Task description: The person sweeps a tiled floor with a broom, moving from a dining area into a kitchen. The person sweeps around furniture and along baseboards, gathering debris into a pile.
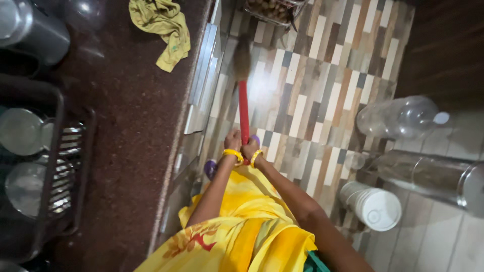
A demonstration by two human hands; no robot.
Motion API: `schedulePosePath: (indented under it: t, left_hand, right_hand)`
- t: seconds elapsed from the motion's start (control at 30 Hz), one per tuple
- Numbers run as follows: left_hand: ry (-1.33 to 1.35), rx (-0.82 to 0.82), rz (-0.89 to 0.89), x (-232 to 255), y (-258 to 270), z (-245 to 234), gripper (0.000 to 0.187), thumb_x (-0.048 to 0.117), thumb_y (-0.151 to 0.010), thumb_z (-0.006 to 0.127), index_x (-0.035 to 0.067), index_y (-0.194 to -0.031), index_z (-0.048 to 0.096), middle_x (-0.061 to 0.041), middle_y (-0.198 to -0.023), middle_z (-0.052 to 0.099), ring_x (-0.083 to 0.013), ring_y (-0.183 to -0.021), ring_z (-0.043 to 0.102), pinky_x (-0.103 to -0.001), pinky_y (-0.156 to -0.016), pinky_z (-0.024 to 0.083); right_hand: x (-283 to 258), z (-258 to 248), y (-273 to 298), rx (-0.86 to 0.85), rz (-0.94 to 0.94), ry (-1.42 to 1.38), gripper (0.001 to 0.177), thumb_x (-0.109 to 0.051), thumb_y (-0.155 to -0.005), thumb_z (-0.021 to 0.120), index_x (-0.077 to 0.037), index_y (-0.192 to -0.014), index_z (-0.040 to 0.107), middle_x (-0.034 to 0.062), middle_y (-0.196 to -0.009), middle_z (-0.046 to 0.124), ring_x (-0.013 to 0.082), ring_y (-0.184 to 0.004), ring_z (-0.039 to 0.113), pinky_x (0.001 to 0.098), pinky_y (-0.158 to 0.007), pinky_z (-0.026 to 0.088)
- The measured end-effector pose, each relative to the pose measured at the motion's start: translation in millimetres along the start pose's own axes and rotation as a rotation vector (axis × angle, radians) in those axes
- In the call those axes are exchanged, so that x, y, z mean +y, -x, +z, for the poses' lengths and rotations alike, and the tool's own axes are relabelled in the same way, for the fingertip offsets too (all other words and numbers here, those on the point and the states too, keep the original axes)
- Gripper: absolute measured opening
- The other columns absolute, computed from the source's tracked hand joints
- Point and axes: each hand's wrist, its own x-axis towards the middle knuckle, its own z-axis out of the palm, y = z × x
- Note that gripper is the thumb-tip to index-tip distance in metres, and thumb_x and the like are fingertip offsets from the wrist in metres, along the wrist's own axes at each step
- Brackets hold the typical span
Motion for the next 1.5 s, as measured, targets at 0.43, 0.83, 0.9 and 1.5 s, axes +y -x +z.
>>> schedulePosePath:
  t: [0.43,0.83,0.9,1.5]
  left_hand:
    - [-0.073,-0.098,0.189,-90.2,93.8,-91.5,0.040,0.028,-0.100,0.061,-0.002,-0.123,0.072,-0.016,-0.110,0.076,-0.0238,-0.102,0.070,-0.038,-0.091,0.053]
    - [-0.133,0.008,0.059,-101.8,121.1,-40.1,0.045,0.030,-0.105,0.057,-0.002,-0.136,0.063,-0.022,-0.122,0.070,-0.0272,-0.107,0.066,-0.038,-0.093,0.052]
    - [-0.142,-0.015,-0.029,-102.1,130.3,-21.2,0.048,0.032,-0.103,0.056,-0.001,-0.137,0.061,-0.023,-0.122,0.069,-0.0293,-0.109,0.065,-0.038,-0.095,0.050]
    - [0.332,-0.039,-0.198,-70.8,206.9,133.7,0.042,0.023,-0.101,0.053,0.001,-0.137,0.061,-0.010,-0.113,0.072,-0.0169,-0.092,0.068,-0.031,-0.083,0.056]
  right_hand:
    - [11.6,29.3,10.1,0.012,0.083,0.135,0.014,-0.004,-0.075,0.070,0.008,-0.080,0.065,0.0153,-0.060,0.065,0.0253,-0.047,0.065,0.0394,-0.042,0.050]
    - [73.3,7.2,88.4,-0.143,0.168,0.134,0.019,-0.005,-0.075,0.076,0.007,-0.086,0.066,0.0143,-0.060,0.064,0.0235,-0.046,0.064,0.0376,-0.040,0.049]
    - [81.8,-13.3,92.0,-0.142,0.215,0.128,0.019,-0.004,-0.076,0.074,0.008,-0.087,0.065,0.0141,-0.060,0.062,0.0236,-0.045,0.063,0.0382,-0.039,0.047]
    - [86.4,-135.5,42.3,0.133,-0.055,0.214,0.026,-0.006,-0.070,0.072,0.006,-0.091,0.064,0.0192,-0.071,0.069,0.0308,-0.062,0.070,0.0438,-0.056,0.056]
